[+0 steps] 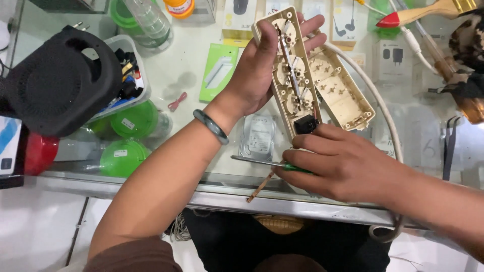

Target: Cleaning and disassembling power strips for repair or inspection

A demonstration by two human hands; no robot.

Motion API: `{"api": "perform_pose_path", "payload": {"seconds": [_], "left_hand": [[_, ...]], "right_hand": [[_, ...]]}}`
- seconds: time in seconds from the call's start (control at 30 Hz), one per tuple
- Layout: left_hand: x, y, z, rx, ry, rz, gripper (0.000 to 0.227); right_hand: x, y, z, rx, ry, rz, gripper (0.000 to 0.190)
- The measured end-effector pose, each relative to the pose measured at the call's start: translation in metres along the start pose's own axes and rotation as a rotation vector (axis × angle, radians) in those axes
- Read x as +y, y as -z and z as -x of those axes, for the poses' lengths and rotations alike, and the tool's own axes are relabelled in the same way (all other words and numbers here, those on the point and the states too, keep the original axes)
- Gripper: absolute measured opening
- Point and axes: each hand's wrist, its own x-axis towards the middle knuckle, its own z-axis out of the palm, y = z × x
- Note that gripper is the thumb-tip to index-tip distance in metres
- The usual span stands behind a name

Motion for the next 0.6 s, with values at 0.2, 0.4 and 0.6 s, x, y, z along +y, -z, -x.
{"api": "perform_pose_path", "payload": {"seconds": [0.2, 0.4, 0.6], "left_hand": [[-0.001, 0.003, -0.006, 0.03, 0.079, 0.202, 0.102], [-0.01, 0.014, -0.009, -0.038, 0.042, 0.24, 0.098], [-0.012, 0.014, -0.008, -0.066, 0.029, 0.262, 0.091]], "right_hand": [[-0.006, -0.009, -0.003, -0.056, -0.006, 0.054, 0.018], [-0.008, -0.008, -0.002, -0.067, -0.019, 0.088, 0.025], [0.002, -0.003, 0.012, 0.191, -0.17, -0.195, 0.011]]}}
